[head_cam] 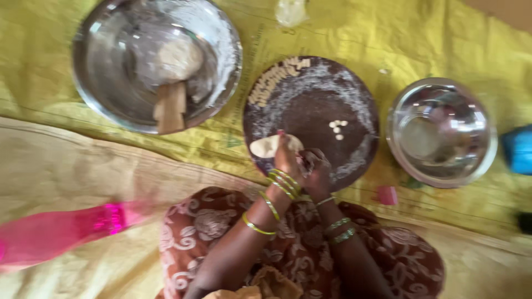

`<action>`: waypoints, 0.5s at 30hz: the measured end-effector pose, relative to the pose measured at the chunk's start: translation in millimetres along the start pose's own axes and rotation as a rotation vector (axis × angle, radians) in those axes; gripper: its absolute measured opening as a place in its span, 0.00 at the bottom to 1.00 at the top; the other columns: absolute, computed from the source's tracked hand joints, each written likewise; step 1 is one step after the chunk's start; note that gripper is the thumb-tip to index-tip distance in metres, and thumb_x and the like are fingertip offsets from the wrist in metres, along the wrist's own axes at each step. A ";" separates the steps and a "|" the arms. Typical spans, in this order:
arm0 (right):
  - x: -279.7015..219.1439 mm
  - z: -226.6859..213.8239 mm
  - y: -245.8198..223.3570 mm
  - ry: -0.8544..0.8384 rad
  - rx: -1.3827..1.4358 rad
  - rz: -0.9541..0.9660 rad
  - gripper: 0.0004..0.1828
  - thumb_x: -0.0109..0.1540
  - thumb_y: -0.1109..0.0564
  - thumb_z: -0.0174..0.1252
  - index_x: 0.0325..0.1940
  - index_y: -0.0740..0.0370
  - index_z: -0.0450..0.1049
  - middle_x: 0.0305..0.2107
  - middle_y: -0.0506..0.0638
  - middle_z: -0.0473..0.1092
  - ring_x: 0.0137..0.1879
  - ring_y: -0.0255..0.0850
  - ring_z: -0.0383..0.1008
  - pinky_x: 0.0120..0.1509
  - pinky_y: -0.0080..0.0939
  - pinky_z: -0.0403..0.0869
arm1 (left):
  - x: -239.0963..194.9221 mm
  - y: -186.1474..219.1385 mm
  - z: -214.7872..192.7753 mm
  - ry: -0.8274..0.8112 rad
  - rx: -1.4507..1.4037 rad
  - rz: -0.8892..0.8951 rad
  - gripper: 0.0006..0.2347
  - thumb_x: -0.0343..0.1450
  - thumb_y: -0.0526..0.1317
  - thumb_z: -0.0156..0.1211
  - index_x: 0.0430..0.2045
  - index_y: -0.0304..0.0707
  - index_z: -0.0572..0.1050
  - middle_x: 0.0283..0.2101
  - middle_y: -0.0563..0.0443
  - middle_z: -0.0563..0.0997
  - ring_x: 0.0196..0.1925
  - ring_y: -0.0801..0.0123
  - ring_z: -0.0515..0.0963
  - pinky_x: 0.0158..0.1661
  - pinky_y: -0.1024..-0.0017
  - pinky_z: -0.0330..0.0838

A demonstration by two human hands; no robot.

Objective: The person rolls small pieces of dough between their palms to form uniform balls and places them on a wooden board. The person repeatedly pinches off small portions from a larger dough mass and shapes them into balls.

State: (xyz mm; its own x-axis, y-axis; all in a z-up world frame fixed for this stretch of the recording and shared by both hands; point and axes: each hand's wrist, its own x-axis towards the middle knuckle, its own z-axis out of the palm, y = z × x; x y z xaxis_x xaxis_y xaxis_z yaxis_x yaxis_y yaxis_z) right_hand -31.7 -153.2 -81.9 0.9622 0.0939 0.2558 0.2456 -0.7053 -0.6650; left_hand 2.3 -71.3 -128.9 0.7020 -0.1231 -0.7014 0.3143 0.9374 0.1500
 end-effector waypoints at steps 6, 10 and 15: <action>1.2 -7.8 20.4 0.053 0.181 0.153 0.04 0.61 0.64 0.64 0.40 0.65 0.79 0.34 0.54 0.75 0.35 0.44 0.75 0.40 0.40 0.74 | 7.6 48.4 1.9 0.076 0.125 0.249 0.32 0.82 0.58 0.45 0.77 0.36 0.52 0.41 0.69 0.73 0.45 0.78 0.77 0.48 0.74 0.72; 3.6 -2.5 4.5 -0.044 0.125 0.151 0.08 0.59 0.60 0.67 0.40 0.64 0.78 0.36 0.52 0.75 0.36 0.43 0.79 0.42 0.41 0.79 | -7.1 69.4 10.4 0.051 0.160 0.240 0.31 0.77 0.58 0.41 0.74 0.43 0.52 0.54 0.49 0.72 0.51 0.66 0.72 0.49 0.60 0.66; 5.2 9.0 -8.8 -0.028 -0.126 -0.254 0.11 0.58 0.59 0.65 0.44 0.62 0.76 0.42 0.56 0.73 0.49 0.56 0.75 0.53 0.54 0.75 | -7.3 27.3 -11.7 0.000 0.116 0.126 0.29 0.80 0.57 0.48 0.73 0.38 0.58 0.50 0.40 0.77 0.47 0.51 0.63 0.49 0.52 0.45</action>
State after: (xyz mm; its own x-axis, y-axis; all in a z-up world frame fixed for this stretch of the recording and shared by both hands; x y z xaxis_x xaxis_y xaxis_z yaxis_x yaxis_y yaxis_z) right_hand -27.8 -140.2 -81.0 0.8749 0.2973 0.3823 0.4646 -0.7382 -0.4891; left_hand -1.7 -41.0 -127.9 0.7404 -0.0064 -0.6721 0.2951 0.9015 0.3165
